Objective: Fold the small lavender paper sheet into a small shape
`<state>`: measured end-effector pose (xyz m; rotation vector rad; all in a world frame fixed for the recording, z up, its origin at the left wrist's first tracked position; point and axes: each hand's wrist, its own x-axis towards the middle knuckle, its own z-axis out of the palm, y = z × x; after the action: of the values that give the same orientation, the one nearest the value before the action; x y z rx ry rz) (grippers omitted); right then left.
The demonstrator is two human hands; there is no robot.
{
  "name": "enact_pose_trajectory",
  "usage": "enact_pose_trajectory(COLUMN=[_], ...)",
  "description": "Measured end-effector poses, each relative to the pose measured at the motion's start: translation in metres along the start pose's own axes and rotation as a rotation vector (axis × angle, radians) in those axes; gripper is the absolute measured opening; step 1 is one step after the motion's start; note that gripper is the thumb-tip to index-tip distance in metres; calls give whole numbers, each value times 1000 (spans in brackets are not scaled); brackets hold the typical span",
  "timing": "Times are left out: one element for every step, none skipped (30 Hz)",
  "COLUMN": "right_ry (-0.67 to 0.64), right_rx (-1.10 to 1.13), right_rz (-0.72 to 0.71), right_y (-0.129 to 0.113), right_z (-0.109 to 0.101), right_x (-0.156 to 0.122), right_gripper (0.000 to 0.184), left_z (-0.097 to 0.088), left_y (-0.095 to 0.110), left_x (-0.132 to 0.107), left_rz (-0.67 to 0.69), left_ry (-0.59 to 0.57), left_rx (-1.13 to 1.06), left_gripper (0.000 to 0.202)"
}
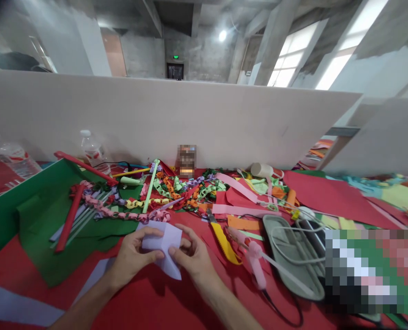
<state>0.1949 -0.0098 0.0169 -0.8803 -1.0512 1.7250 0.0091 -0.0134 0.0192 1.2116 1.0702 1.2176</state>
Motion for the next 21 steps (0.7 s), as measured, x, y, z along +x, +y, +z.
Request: enact_pose_trajectory(right_ry=[-5, -5, -3, -3, -5, -7, -7, -3, 5, 15, 24, 28, 25, 17, 8, 1, -1, 2, 8, 16, 24], right_rx=[-23, -45, -59, -59, -51, -38, -25, -17, -13, -10, -1, 13, 29, 46, 62, 75, 84, 86, 83, 74, 60], right_rz=[-4, -14, -29, -47, -63, -76, -85, -90, -93, -95, -96, -94, -88, -78, -71, -66, -68, -77, -92, -108, -119], right_y=[0, -1, -1, -2, -2, -3, -4, -4, -5, -5, -5, -5, -4, -4, -3, -2, -1, 0, 0, 1, 2], right_z=[0, 1, 1, 1, 1, 1, 1, 1, 1, 0, 0, -1, -1, -1, -2, -2, -3, -3, -4, -5, -5], right_x=[0, 0, 0, 0, -1, -1, -1, -2, -2, -2, -2, -2, -2, -2, -2, -2, -2, -2, -2, -2, -1], right_gripper=[72, 71, 70, 68, 67, 66, 65, 65, 65, 65, 65, 65, 65, 64, 63, 62, 61, 60, 60, 60, 60], left_z=[0, 1, 1, 1, 1, 1, 1, 1, 1, 1, 1, 1, 1, 1, 1, 1, 2, 2, 2, 2, 2], left_y=[0, 1, 1, 1, 1, 1, 1, 0, -1, -1, -2, -2, -2, -2, -1, -1, -1, 0, 0, 0, 0], left_x=[0, -1, 0, 0, 0, 1, 2, 3, 3, 4, 4, 4, 3, 3, 3, 3, 3, 3, 3, 3, 2], left_rz=[-2, -3, -2, 0, 4, 8, 15, 24, 33, 39, 44, 44, 42, 40, 39, 41, 42, 42, 39, 34, 26], left_ry=[-4, -6, -9, -9, -7, -5, -2, -2, -2, -5, -12, -19, -25, -27, -26, -22, -16, -9, -5, -5, -8], left_rx=[15, 34, 47, 46, 32, 12, -11, -32, -49, -61, -71, -77, -78, -75, -69, -63, -59, -60, -63, -64, -62], left_gripper=[40, 38, 37, 37, 38, 39, 39, 40, 40, 39, 39, 38, 37, 36, 36, 35, 36, 36, 37, 38, 38])
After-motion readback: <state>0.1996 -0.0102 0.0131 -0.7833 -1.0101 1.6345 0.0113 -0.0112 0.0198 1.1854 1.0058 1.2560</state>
